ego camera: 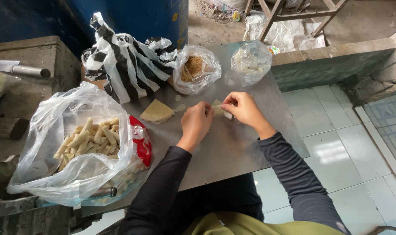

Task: The person pinches pieces from a sheet of dough and rolls and shapes them into stick forms by hand on a metal table, placing the finished dough sticks into a large plastic bag. The person repeats this cycle continuously, occasionally reaching toward small bags of filling or coating on the table.

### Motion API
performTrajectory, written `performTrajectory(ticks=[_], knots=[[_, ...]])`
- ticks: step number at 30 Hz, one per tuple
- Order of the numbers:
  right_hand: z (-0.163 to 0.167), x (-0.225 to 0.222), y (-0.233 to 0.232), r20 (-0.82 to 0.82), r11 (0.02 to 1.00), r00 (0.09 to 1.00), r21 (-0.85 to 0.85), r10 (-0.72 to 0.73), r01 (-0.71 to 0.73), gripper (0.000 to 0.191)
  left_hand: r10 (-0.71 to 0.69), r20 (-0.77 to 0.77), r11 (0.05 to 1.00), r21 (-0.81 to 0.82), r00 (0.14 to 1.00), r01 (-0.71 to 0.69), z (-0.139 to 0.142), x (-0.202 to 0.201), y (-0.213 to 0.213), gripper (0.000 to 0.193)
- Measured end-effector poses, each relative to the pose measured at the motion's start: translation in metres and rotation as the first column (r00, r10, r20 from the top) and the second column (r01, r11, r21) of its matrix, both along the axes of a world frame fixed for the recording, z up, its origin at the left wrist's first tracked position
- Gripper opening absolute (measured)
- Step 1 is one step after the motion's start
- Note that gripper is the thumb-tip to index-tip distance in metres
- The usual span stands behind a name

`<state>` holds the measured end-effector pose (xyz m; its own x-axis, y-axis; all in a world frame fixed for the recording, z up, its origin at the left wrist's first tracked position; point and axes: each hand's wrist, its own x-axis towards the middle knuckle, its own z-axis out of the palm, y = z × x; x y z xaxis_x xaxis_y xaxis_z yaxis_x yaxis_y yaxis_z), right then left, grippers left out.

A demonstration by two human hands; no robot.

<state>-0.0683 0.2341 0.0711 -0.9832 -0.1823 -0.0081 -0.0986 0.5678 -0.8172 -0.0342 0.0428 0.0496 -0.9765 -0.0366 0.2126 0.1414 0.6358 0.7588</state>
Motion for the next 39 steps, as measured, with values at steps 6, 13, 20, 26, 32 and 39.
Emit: performTrajectory(ticks=[6,13,20,26,32,39], knots=[[0.002,0.008,-0.005,-0.202,0.995,0.977,0.08,0.075,-0.06,0.023,-0.039,-0.16,0.992,-0.126,0.986,0.019,-0.004,0.004,0.005,0.018],[0.006,0.012,-0.002,-0.182,0.966,0.955,0.152,0.234,-0.208,0.02,-0.123,-0.25,0.988,-0.125,0.96,0.094,-0.008,0.001,0.002,0.026],[0.009,-0.021,0.07,-0.311,0.999,0.95,0.021,0.04,-0.035,0.024,-0.303,-0.397,0.936,-0.296,0.866,0.192,-0.007,0.003,0.006,0.038],[-0.004,-0.078,0.126,-0.691,0.779,0.722,0.431,-0.039,0.455,0.039,-0.379,-0.433,0.886,-0.426,0.818,0.185,-0.014,0.001,0.007,0.038],[-0.007,-0.098,0.132,-0.591,0.782,0.806,0.504,0.002,0.368,0.037,-0.381,-0.427,0.883,-0.43,0.82,0.187,-0.016,0.001,0.008,0.029],[-0.002,-0.093,0.125,-0.572,0.682,0.798,0.661,0.188,0.313,0.037,-0.383,-0.428,0.884,-0.427,0.819,0.191,-0.015,0.002,0.007,0.029]])
